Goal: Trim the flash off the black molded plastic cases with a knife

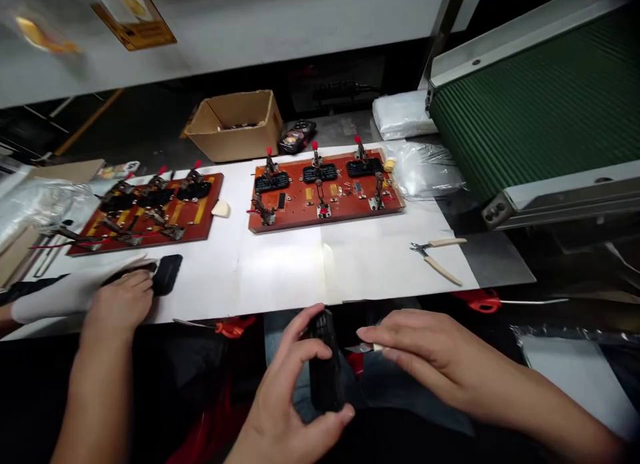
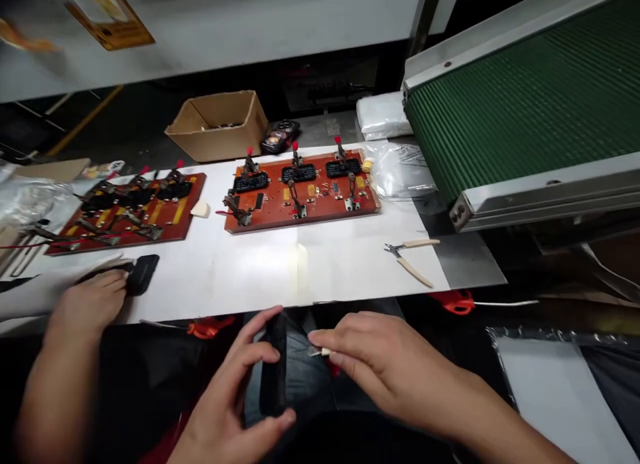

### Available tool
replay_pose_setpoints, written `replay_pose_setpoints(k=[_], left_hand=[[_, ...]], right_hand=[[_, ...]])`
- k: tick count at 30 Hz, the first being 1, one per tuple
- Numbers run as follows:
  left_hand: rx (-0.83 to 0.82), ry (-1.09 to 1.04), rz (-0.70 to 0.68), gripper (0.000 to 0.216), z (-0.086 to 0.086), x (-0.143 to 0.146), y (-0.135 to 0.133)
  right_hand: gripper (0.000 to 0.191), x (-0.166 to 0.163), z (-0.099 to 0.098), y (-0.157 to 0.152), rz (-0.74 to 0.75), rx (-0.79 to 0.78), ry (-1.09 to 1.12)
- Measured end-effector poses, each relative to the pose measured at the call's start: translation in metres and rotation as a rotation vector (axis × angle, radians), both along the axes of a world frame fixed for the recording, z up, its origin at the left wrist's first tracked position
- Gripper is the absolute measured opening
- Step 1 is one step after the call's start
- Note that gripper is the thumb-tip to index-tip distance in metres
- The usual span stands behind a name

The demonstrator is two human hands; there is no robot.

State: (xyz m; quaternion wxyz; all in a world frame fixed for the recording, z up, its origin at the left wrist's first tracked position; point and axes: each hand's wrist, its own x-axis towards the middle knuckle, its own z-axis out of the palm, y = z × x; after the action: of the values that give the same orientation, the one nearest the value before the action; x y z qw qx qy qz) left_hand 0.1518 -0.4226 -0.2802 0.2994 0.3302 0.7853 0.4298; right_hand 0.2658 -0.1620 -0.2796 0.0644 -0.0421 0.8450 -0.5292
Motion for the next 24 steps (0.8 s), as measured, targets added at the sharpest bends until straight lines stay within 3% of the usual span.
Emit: replay_pose_setpoints(k=[6, 14, 24], left_hand=[[-0.021, 0.069, -0.046, 0.046, 0.004, -0.009, -0.003], [-0.038, 0.099, -0.038, 0.048, 0.003, -0.005, -0.002], [-0.037, 0.057, -0.084, 0.044, 0.004, -0.004, -0.003]], right_hand=[[0.039, -0.001, 0.016, -0.002, 0.069, 0.039, 0.033], [0.035, -0.004, 0.015, 0.000, 0.137, 0.127, 0.014], [0.037, -0.005, 0.015, 0.006, 0.096, 0.251, 0.045]])
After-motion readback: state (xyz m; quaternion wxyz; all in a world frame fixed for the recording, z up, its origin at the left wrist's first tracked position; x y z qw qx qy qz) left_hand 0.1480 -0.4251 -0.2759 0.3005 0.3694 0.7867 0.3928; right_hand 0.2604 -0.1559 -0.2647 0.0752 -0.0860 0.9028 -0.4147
